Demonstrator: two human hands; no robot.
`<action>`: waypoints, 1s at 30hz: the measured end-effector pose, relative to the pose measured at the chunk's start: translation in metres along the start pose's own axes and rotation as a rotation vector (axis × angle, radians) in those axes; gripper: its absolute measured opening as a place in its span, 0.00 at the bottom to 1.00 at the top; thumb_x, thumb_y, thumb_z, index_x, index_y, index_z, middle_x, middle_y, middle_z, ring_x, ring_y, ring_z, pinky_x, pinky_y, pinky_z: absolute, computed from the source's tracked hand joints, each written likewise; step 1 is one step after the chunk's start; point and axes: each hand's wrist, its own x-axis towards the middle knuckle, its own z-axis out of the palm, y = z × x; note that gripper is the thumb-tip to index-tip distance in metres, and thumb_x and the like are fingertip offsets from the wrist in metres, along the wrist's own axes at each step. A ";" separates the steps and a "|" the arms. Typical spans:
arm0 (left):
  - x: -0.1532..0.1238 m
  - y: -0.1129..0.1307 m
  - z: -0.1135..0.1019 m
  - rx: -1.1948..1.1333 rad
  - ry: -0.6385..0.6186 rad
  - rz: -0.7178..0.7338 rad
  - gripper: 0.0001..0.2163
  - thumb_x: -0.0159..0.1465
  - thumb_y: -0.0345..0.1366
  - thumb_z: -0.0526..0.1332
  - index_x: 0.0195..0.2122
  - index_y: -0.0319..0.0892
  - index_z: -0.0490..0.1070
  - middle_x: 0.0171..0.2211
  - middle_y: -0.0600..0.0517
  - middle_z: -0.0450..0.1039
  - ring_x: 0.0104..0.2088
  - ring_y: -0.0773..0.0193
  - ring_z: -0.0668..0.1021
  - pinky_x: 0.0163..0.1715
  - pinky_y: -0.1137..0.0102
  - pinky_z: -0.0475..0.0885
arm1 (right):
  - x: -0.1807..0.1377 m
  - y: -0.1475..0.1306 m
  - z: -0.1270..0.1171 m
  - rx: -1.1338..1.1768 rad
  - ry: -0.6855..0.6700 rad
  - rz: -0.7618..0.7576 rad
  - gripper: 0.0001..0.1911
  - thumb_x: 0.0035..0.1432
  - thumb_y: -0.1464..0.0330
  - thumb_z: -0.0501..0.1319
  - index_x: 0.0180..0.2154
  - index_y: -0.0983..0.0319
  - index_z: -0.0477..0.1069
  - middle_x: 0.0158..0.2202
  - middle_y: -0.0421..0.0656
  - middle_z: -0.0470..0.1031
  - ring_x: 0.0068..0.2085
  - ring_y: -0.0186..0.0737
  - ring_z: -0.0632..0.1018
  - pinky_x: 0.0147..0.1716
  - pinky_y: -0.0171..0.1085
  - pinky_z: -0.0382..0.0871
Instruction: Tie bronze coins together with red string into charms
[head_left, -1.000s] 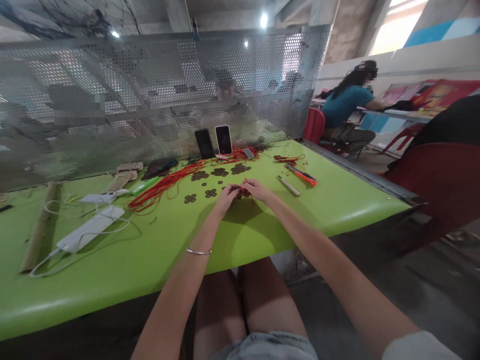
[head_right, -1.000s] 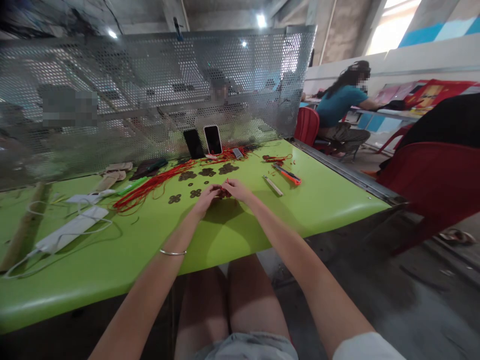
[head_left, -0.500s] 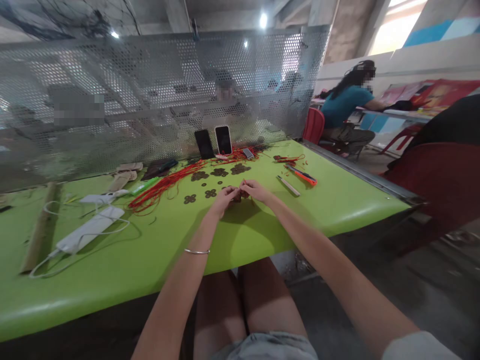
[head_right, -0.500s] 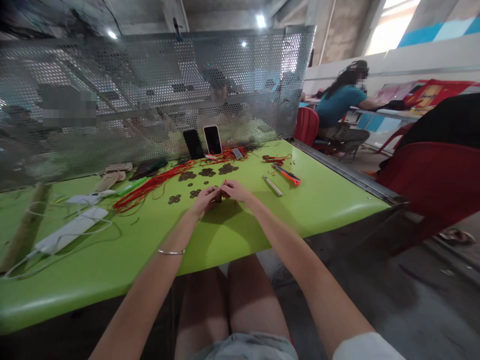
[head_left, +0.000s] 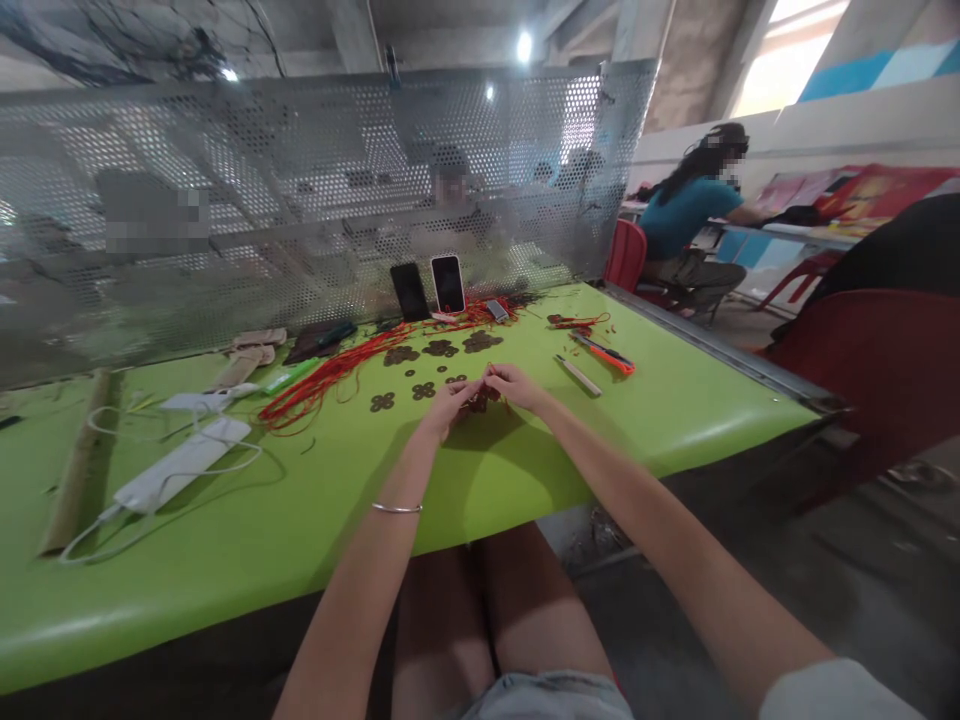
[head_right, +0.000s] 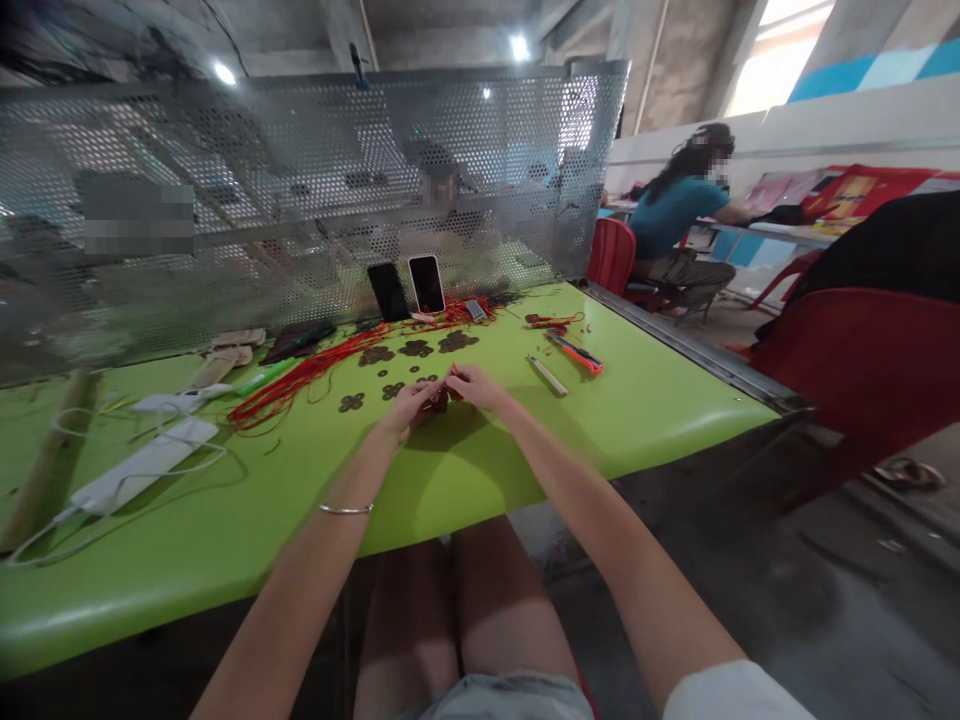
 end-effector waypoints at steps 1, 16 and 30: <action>-0.001 0.000 0.000 0.005 0.000 -0.004 0.14 0.50 0.45 0.68 0.29 0.38 0.74 0.27 0.50 0.72 0.28 0.67 0.71 0.33 0.68 0.68 | 0.000 0.000 0.000 -0.002 0.001 0.000 0.09 0.54 0.68 0.51 0.23 0.62 0.63 0.19 0.36 0.63 0.22 0.31 0.65 0.25 0.33 0.58; -0.003 -0.001 -0.003 0.015 -0.118 -0.065 0.11 0.55 0.42 0.65 0.28 0.38 0.76 0.26 0.49 0.72 0.29 0.65 0.72 0.35 0.65 0.70 | -0.008 -0.008 0.002 -0.081 0.059 -0.064 0.08 0.54 0.66 0.51 0.25 0.61 0.62 0.21 0.36 0.62 0.23 0.32 0.65 0.25 0.33 0.58; -0.010 0.014 -0.026 0.005 -0.087 -0.021 0.19 0.47 0.52 0.69 0.27 0.38 0.76 0.24 0.51 0.74 0.27 0.67 0.75 0.37 0.66 0.73 | -0.002 -0.026 0.026 -0.275 0.113 -0.025 0.08 0.58 0.66 0.51 0.30 0.62 0.64 0.26 0.40 0.70 0.27 0.34 0.68 0.27 0.33 0.56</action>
